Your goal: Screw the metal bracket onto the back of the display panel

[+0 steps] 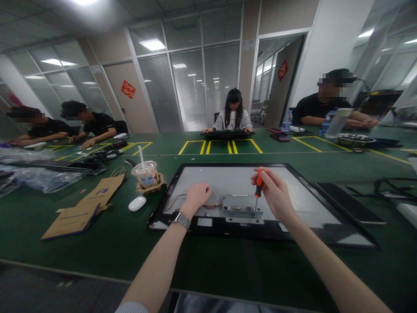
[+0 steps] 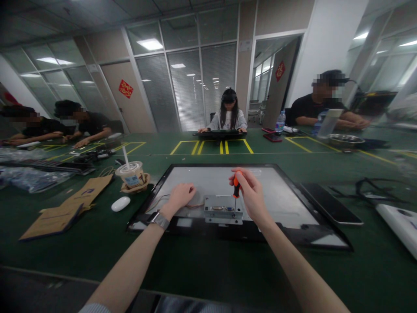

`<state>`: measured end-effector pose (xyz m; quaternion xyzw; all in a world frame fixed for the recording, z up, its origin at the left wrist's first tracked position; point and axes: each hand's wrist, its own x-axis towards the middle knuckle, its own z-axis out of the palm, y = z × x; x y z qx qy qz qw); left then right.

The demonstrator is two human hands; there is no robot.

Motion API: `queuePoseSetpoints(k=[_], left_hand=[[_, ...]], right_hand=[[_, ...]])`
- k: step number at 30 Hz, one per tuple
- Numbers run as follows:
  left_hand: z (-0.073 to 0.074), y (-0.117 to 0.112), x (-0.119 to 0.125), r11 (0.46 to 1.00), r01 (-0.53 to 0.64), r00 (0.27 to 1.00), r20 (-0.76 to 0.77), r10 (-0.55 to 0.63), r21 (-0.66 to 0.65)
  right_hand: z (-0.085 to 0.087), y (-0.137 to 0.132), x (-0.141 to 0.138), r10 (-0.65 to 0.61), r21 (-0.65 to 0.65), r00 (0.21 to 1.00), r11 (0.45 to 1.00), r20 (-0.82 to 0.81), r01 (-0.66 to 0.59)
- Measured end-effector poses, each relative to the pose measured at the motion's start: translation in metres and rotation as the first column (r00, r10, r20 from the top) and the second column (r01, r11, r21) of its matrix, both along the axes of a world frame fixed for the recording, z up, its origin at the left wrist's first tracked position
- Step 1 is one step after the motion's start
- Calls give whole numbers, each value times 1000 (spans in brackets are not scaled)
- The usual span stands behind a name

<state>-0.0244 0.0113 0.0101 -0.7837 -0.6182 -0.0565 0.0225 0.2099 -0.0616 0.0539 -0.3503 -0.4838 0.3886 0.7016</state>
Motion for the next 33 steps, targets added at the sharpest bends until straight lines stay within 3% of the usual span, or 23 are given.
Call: queuePoseSetpoints(k=[33], left_hand=[[3, -1, 2, 999, -26, 1000, -2, 26, -32]], right_hand=[[0, -1, 0, 34, 12, 999, 999, 24, -35]])
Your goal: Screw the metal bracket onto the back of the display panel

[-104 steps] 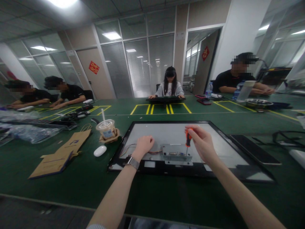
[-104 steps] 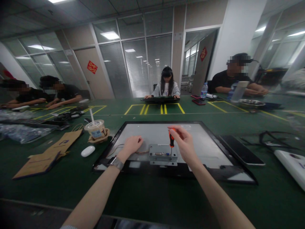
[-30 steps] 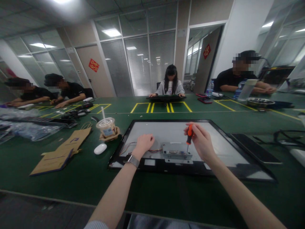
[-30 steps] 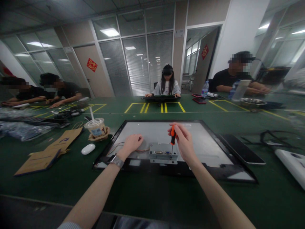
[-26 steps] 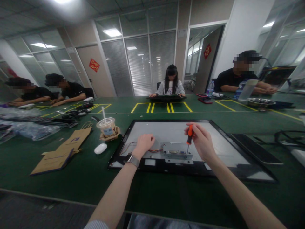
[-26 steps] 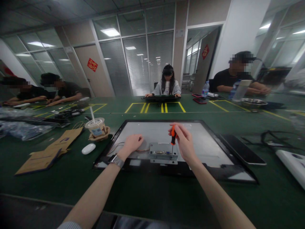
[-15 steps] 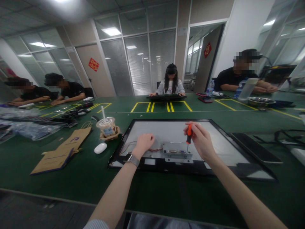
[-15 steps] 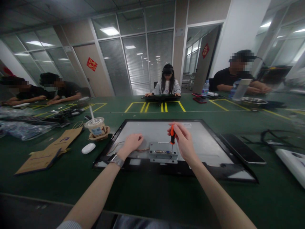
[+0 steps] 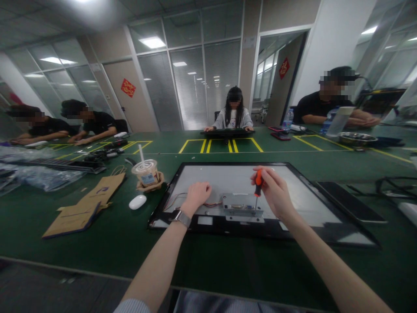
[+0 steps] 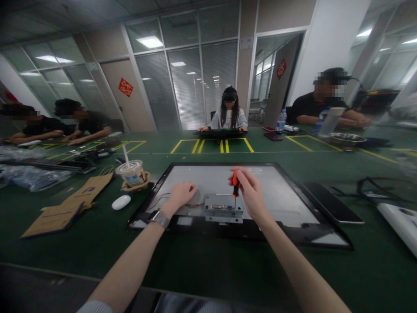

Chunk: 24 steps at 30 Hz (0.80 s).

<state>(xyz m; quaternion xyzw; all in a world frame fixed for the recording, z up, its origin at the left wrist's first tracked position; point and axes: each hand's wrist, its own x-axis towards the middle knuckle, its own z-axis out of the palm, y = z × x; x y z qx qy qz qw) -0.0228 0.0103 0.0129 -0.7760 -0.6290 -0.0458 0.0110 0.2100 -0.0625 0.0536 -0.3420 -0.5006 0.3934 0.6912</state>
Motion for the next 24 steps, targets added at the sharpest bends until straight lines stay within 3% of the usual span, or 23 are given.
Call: queuePoseSetpoints(k=[24], left_hand=[[1, -1, 0, 999, 27, 1000, -10, -27, 18]], right_hand=[[3, -2, -2, 20, -10, 1000, 1000, 4, -20]])
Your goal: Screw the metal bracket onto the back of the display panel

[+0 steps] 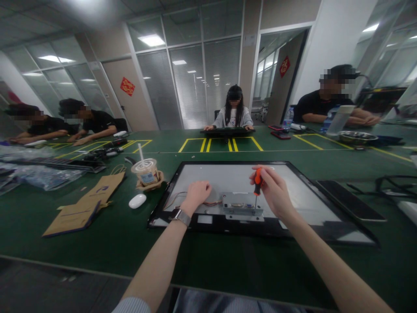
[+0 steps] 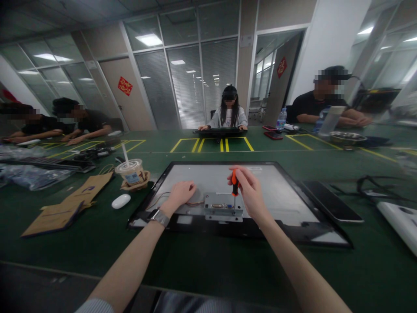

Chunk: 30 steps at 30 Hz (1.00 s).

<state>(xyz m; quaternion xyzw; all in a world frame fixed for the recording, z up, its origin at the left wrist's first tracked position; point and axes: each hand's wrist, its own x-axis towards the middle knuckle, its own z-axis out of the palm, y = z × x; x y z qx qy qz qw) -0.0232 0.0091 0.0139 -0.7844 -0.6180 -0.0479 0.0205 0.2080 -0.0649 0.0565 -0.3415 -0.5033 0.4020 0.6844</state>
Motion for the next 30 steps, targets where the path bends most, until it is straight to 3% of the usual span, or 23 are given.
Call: queuePoseSetpoints(k=[19, 30], left_hand=[[-2, 3, 0, 1000, -13, 1000, -4, 13, -10], [-3, 3, -1, 1000, -4, 1000, -1, 4, -2]], right_hand=[[-5, 0, 0, 53, -3, 999, 999, 10, -53], [-10, -3, -8, 111, -55, 982, 993, 153, -104]])
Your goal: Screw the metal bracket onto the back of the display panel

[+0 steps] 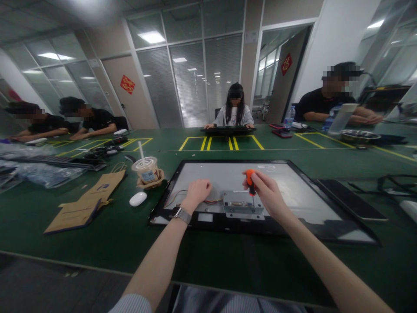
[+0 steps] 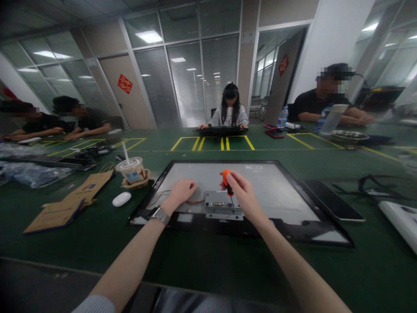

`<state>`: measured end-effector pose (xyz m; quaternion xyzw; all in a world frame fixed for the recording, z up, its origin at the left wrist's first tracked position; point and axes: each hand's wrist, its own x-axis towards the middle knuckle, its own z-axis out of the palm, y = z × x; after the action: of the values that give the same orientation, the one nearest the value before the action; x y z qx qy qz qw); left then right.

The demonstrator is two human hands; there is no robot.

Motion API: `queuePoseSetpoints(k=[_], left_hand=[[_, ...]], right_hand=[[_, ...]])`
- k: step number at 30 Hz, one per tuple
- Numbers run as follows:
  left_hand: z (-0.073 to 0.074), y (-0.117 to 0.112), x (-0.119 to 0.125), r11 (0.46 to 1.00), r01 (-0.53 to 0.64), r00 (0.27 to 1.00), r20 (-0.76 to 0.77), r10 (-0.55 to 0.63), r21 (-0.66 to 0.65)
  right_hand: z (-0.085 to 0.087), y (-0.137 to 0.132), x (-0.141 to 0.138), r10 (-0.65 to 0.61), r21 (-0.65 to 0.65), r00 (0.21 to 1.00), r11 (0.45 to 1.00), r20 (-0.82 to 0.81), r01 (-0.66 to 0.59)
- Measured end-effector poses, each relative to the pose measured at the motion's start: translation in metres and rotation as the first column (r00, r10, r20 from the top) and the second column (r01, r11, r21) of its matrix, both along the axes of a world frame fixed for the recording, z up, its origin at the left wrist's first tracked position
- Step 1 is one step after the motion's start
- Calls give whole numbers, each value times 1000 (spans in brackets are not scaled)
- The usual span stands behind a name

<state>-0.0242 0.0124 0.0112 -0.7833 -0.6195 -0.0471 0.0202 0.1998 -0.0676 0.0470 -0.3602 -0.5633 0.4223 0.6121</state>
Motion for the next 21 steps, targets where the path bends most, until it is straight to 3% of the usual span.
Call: queuePoseSetpoints(k=[5, 9, 14, 21], left_hand=[[0, 0, 0, 1000, 0, 1000, 2, 0, -5], [0, -1, 1, 1000, -4, 1000, 3, 4, -6], [0, -1, 0, 1000, -4, 1000, 4, 4, -4], [0, -2, 0, 1000, -12, 1000, 6, 12, -2]], right_hand=[[1, 3, 1, 1, -18, 1000, 1000, -30, -2], [9, 7, 6, -27, 11, 985, 1000, -172, 29], [17, 6, 10, 68, 7, 945, 998, -321, -69], [22, -1, 5, 86, 32, 942, 996, -323, -80]])
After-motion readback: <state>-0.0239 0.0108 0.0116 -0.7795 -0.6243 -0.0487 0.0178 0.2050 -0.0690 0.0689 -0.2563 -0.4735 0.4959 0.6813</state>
